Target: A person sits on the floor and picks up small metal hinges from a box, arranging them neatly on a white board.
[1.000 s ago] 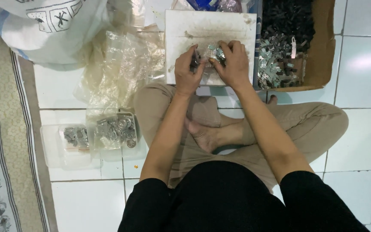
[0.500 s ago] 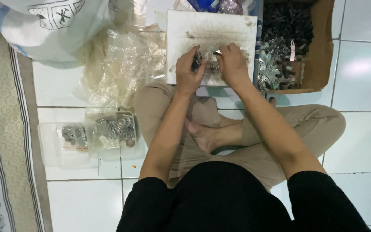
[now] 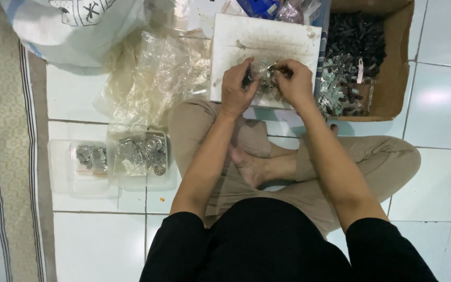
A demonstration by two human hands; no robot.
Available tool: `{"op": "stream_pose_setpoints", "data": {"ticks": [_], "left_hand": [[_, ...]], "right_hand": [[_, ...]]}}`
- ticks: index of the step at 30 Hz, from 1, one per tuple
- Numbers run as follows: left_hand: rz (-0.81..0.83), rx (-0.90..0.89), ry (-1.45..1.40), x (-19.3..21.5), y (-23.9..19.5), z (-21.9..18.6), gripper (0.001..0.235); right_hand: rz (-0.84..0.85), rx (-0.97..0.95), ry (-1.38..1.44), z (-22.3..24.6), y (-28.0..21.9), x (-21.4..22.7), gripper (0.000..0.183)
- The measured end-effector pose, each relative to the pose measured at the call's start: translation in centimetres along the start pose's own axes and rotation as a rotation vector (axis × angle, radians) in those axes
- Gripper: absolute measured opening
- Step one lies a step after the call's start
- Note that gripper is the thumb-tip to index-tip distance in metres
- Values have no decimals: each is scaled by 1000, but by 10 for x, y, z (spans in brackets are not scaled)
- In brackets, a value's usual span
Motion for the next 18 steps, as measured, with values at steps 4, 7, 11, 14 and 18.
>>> {"op": "stream_pose_setpoints", "data": {"ticks": [4,7,11,14,18], "left_hand": [[8,-4,-9,0,1,-1,49],[13,-25,16,3,1,0,51],[96,-151,36,2,1,-6,51],[106,-154,56,1,-1,-4,52],[91,-156,63,-1,-2,-3,54]], "right_hand": [[6,15,209,14,7,16,15],[67,-63,260,42,11,18,15],[233,-219,19,84,16,6,14],[279,-232,-83,98,17,-6,16],[214,-139,-151,77,27,-18,19]]}}
Point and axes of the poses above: each hand's wrist, its own y-axis towards the middle knuckle, its own x-axis out of the back of the hand, z = x × y, the point moved 6 cm from there along y, towards the middle knuckle, and after that the axes turned 14 degrees about y, right-handed, at the moved point
